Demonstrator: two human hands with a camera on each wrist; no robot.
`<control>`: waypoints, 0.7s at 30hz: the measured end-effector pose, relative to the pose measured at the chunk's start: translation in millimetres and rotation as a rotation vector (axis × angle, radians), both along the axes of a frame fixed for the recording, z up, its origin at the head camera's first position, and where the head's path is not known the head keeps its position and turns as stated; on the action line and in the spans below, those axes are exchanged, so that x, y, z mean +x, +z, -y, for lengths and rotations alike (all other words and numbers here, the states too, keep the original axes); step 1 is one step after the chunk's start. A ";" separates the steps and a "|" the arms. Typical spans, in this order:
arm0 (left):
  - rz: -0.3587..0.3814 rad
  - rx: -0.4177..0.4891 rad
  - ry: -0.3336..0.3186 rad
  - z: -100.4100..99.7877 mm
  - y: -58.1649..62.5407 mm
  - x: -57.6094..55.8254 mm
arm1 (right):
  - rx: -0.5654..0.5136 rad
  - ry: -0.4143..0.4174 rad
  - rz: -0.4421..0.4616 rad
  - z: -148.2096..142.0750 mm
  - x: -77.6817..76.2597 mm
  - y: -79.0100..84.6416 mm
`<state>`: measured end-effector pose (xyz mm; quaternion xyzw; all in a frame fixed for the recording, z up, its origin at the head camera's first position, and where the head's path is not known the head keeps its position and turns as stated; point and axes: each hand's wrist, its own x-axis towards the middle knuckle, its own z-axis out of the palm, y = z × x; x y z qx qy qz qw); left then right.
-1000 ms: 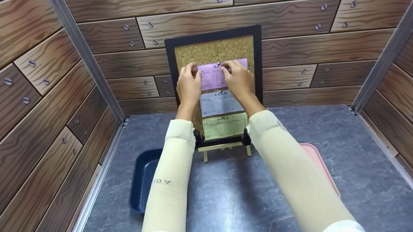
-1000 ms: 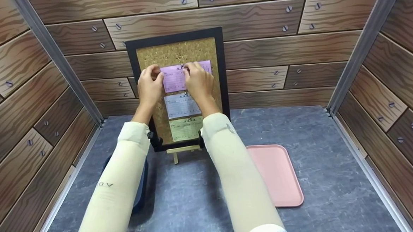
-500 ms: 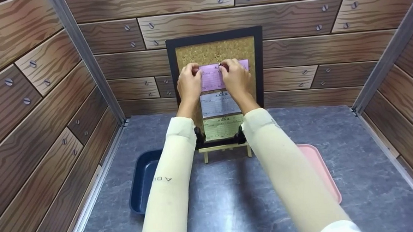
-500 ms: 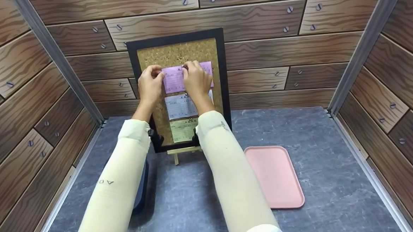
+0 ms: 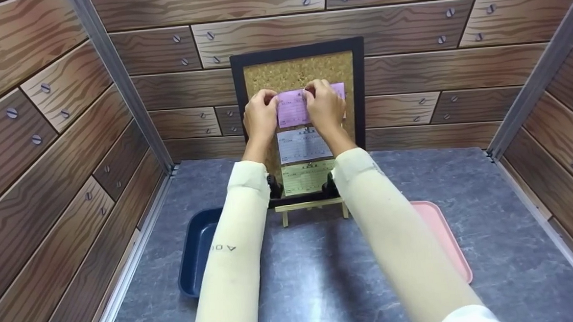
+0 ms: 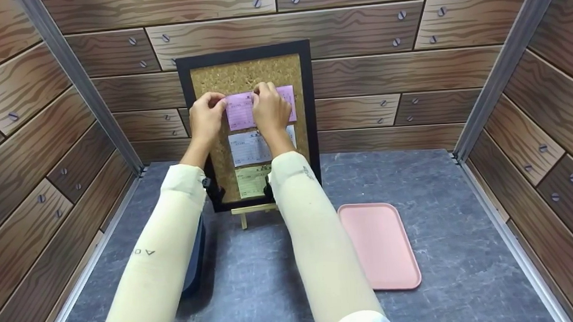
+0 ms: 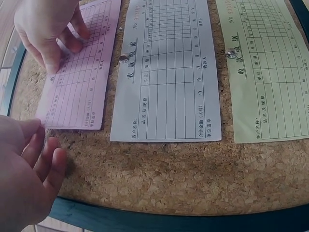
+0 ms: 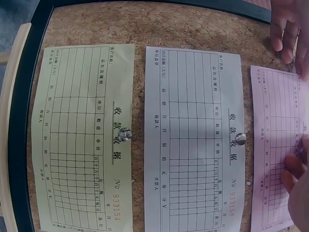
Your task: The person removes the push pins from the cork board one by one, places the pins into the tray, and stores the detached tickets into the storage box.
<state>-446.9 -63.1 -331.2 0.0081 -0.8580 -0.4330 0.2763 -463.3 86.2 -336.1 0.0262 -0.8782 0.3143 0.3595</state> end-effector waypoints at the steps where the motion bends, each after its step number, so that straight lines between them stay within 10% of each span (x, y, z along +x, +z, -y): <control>1: 0.005 0.004 -0.001 0.4 0.0 -0.1 | -0.002 0.002 -0.001 0.1 0.2 0.1; 21: 0.004 0.021 -0.008 1.6 1.5 -0.7 | 0.008 0.019 0.023 -2.7 -1.7 2.9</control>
